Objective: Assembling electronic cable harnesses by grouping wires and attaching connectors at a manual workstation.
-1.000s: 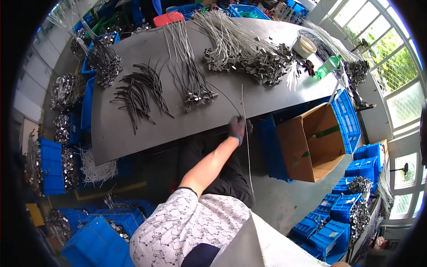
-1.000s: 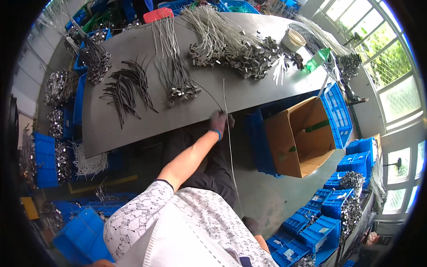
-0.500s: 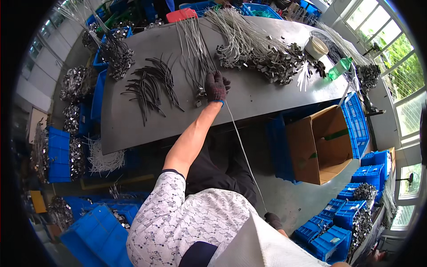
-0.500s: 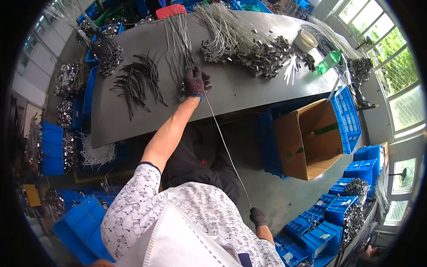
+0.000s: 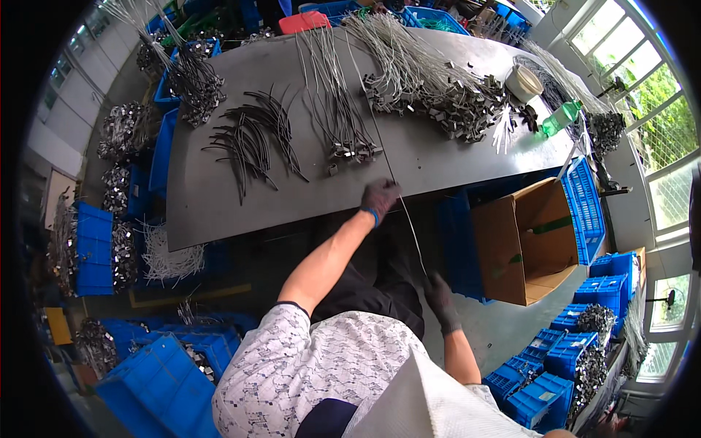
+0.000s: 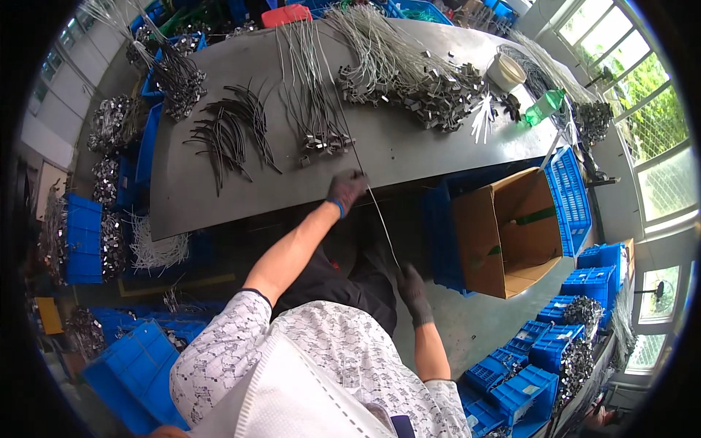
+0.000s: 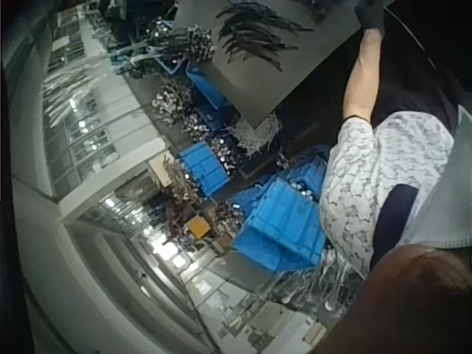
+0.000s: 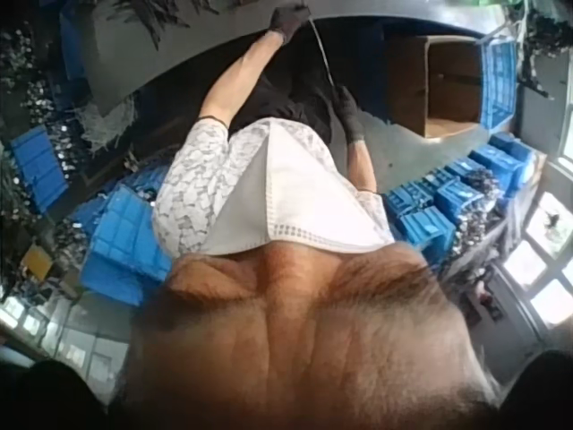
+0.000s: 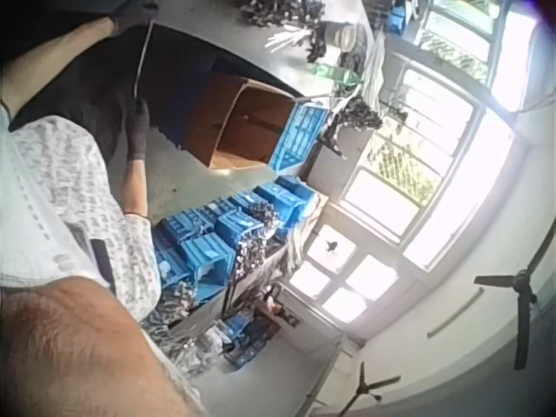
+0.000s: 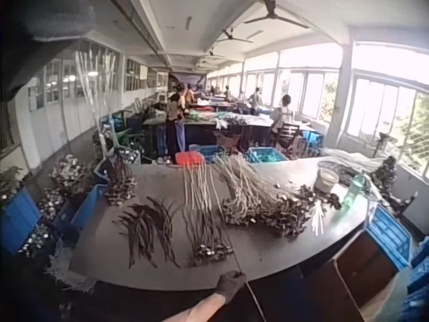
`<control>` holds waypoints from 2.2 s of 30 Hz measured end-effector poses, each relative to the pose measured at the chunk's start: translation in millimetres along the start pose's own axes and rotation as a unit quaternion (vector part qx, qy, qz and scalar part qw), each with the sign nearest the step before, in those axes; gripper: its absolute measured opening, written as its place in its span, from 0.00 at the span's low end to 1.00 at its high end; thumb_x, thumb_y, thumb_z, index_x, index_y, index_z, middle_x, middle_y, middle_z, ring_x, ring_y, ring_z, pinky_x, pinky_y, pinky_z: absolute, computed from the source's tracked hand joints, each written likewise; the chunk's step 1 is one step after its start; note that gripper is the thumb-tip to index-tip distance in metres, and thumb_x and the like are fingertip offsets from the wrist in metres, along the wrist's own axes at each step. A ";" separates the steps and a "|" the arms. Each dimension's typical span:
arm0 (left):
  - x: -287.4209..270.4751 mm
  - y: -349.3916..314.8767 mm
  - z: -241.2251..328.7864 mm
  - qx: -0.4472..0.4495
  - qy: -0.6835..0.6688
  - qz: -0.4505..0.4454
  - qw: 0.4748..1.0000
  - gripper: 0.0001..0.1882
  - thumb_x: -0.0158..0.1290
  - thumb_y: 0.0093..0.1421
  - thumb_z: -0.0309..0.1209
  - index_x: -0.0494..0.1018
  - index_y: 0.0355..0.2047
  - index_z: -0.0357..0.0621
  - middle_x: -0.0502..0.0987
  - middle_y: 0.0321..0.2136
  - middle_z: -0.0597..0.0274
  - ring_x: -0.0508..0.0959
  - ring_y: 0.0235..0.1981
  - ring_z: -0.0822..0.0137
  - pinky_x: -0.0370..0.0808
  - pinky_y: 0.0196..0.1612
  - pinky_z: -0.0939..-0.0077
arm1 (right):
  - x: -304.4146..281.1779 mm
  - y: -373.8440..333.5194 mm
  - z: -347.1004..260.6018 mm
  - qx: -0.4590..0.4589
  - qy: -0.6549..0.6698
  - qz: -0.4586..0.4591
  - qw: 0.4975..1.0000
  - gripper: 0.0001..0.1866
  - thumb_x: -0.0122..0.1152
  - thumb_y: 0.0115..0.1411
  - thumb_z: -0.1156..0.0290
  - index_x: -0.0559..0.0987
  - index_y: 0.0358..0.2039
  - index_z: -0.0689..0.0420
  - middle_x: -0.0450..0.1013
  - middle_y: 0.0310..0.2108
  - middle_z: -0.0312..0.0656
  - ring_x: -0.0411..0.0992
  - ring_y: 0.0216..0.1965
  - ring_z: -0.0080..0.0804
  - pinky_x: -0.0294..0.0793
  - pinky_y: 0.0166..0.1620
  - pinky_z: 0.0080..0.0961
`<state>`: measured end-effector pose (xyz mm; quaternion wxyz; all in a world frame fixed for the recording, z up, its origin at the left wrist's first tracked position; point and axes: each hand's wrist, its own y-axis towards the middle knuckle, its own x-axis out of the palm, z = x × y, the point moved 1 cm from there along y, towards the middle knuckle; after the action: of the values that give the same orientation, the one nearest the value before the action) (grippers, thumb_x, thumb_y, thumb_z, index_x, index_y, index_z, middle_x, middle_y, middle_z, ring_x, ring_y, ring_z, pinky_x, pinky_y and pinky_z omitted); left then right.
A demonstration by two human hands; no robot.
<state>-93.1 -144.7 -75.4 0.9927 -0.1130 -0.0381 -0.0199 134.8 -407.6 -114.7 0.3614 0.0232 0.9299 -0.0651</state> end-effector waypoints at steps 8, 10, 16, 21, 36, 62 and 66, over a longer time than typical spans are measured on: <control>-2.0 -30.0 2.8 0.001 0.014 -0.055 0.998 0.12 0.62 0.55 0.35 0.81 0.31 0.37 0.82 0.23 0.61 0.77 0.24 0.76 0.74 0.31 0.75 | 37.2 192.0 -122.0 -0.212 0.079 0.123 0.966 0.22 0.53 0.67 0.69 0.67 0.59 0.65 0.69 0.55 0.56 0.74 0.50 0.51 0.73 0.54 0.33; -23.8 -7.3 14.2 0.024 0.101 -0.045 0.994 0.11 0.62 0.55 0.36 0.82 0.31 0.40 0.82 0.23 0.62 0.76 0.23 0.76 0.74 0.30 0.75 | 48.5 217.2 -132.5 -0.320 -0.058 0.162 0.932 0.26 0.54 0.66 0.71 0.63 0.62 0.64 0.64 0.58 0.57 0.74 0.49 0.47 0.74 0.55 0.32; -102.4 57.3 39.1 0.022 0.116 0.023 0.993 0.16 0.56 0.59 0.42 0.82 0.36 0.44 0.82 0.25 0.55 0.80 0.24 0.62 0.76 0.32 0.68 | 56.7 266.2 -247.0 0.026 0.423 -0.090 0.901 0.24 0.52 0.70 0.63 0.64 0.62 0.60 0.75 0.44 0.47 0.78 0.35 0.35 0.78 0.33 0.29; -171.0 57.4 78.0 -0.010 0.389 0.205 0.898 0.19 0.54 0.58 0.48 0.79 0.33 0.43 0.81 0.33 0.44 0.80 0.38 0.42 0.77 0.41 0.52 | 35.7 373.0 -179.2 -0.076 0.074 0.125 0.987 0.18 0.53 0.66 0.66 0.73 0.55 0.58 0.76 0.44 0.57 0.78 0.40 0.49 0.78 0.42 0.40; -227.3 69.3 -3.8 -0.165 0.525 0.223 0.805 0.20 0.48 0.63 0.46 0.72 0.38 0.40 0.80 0.34 0.37 0.80 0.39 0.36 0.76 0.42 0.43 | 45.0 493.0 -159.8 -0.059 -0.190 0.145 0.969 0.14 0.61 0.58 0.57 0.79 0.36 0.55 0.75 0.40 0.57 0.76 0.40 0.55 0.75 0.42 0.47; -131.5 -24.0 30.2 -0.164 -0.217 0.007 0.962 0.10 0.60 0.62 0.37 0.75 0.37 0.46 0.80 0.30 0.62 0.80 0.28 0.67 0.79 0.32 0.69 | -32.5 -179.1 113.1 0.309 -0.132 -0.322 0.885 0.13 0.54 0.60 0.66 0.82 0.41 0.57 0.81 0.33 0.50 0.80 0.30 0.43 0.78 0.34 0.42; -22.9 1.9 -21.7 -0.030 -0.206 -0.107 0.972 0.08 0.58 0.62 0.32 0.74 0.38 0.42 0.80 0.29 0.58 0.82 0.29 0.63 0.83 0.35 0.63 | -22.6 -201.0 117.8 0.179 -0.222 -0.265 0.921 0.15 0.54 0.58 0.68 0.82 0.44 0.56 0.80 0.36 0.52 0.80 0.37 0.48 0.79 0.41 0.42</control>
<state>-114.3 -147.1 -98.7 0.9518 -0.1396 -0.2526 -0.1035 212.2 -622.8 -164.6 0.5175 -0.1750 0.7709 -0.3276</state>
